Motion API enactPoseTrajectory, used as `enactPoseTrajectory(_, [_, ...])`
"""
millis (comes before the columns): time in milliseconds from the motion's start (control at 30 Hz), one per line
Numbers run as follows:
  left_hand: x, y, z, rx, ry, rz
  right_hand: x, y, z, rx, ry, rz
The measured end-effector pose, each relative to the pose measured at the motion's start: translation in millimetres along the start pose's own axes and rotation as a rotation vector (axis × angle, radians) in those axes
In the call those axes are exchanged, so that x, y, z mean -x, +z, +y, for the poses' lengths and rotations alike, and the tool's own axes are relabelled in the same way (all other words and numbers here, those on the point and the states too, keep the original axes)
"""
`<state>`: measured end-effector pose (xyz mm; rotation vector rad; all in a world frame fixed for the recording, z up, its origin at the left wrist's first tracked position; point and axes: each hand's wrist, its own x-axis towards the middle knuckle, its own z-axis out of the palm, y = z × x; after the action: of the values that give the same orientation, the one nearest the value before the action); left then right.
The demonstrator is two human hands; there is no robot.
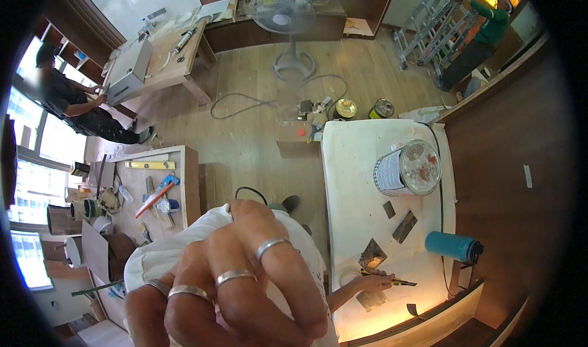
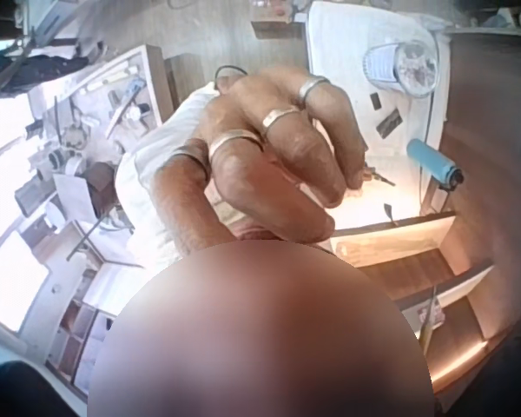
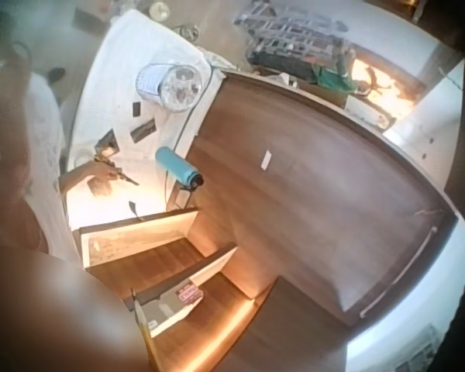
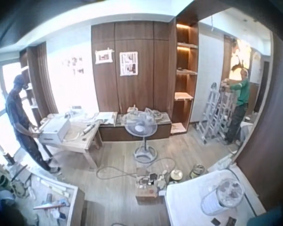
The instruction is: The person uses a utility knife to trim the edge of a curved wooden cabinet or countertop. They repeatedly run the blade along the seam, occasionally pausing to adjust their grip or reposition the tool.
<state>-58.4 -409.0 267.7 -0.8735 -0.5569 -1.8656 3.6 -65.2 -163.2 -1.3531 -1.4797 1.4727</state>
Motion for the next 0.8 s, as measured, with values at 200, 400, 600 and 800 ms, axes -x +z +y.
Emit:
enactPoseTrajectory(200, [-10.0,2.5,2.4,0.113,-0.15,-0.082,-2.8,-22.8,9.2,-0.095,0.038,0.088])
enactPoseTrajectory(400, [20.0,1.7,-26.1,-0.023,-0.458,-0.413,47.8,-20.6,-32.8,-0.246,-0.01,0.214])
enactPoseTrajectory(600, [149.9,55.8,-87.7,-0.101,-0.624,-0.981,55.9,-93.1,-18.4,-0.295,-0.237,0.145])
enactPoseTrajectory(800, [308.0,153.3,-133.2,0.013,-0.892,-1.394,69.6,-152.3,-3.7,0.119,-0.288,0.211])
